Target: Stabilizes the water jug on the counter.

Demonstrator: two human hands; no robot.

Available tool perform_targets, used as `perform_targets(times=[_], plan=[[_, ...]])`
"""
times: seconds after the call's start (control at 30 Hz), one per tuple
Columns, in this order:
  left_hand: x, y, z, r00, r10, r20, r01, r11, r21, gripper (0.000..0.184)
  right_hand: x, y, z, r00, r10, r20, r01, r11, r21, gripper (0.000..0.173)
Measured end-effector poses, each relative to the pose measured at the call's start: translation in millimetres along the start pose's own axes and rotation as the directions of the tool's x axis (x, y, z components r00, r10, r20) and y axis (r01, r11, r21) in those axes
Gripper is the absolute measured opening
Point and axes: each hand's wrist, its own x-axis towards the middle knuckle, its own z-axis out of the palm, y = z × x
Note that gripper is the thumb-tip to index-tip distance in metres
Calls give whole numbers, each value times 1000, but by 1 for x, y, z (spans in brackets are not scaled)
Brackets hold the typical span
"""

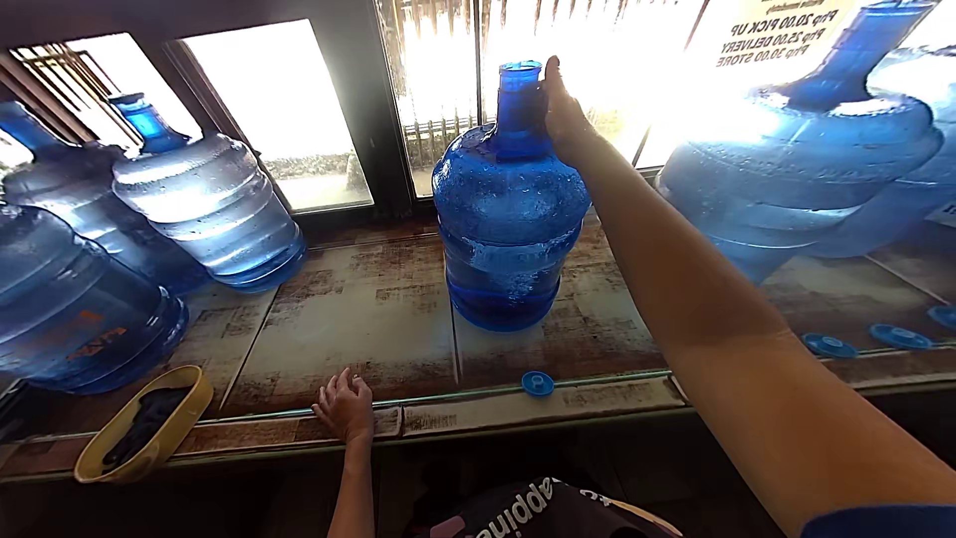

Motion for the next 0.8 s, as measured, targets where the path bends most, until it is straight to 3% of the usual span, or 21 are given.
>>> perform_targets(times=[0.8], plan=[[0, 0, 2, 1000, -10, -19, 9, 1000, -3, 36, -2, 0, 1, 1000, 3, -4, -3, 1000, 8, 75]])
